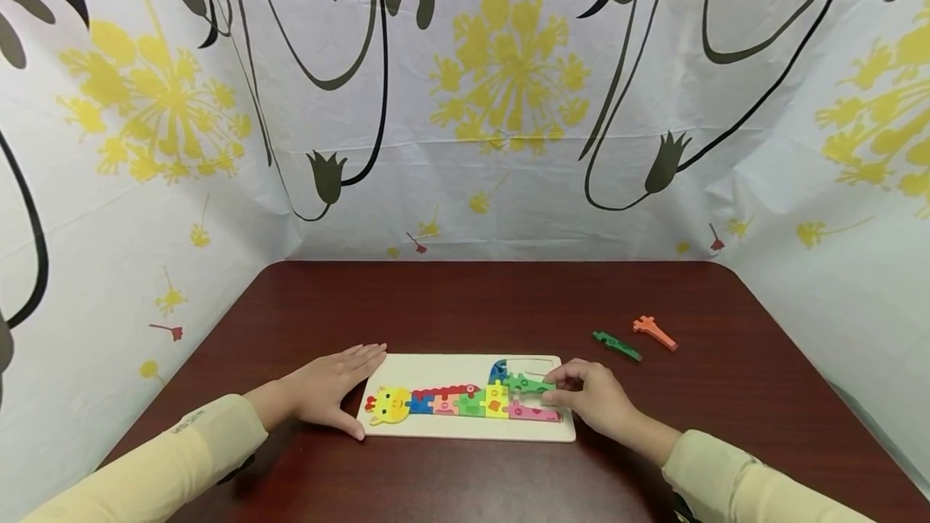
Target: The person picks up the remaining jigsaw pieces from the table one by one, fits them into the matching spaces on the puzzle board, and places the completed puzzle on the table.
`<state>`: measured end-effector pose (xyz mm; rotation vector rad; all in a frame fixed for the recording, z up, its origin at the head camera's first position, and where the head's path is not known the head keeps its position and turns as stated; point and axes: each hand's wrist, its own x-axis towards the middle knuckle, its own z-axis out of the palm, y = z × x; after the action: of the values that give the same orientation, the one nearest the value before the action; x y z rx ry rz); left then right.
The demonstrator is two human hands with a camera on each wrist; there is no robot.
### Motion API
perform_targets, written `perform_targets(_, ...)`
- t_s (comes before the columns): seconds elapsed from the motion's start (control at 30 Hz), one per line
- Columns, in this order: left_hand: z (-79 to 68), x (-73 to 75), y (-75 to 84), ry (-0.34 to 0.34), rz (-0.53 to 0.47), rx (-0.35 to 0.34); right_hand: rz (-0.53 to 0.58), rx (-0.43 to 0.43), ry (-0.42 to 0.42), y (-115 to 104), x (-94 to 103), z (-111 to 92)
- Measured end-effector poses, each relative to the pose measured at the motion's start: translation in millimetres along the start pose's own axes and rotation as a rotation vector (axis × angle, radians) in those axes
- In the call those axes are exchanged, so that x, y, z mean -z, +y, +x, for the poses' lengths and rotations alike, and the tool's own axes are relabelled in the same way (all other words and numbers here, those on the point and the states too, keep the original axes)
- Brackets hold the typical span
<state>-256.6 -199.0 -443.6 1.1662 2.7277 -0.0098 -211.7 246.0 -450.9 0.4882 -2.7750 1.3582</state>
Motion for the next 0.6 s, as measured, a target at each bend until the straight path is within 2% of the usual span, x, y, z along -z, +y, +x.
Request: perform_targets(0.6,0.9,-2.1,-1.7,0.008,0.014,0.000,-0.029,-0.003,-0.051,0.8,-0.3,1.9)
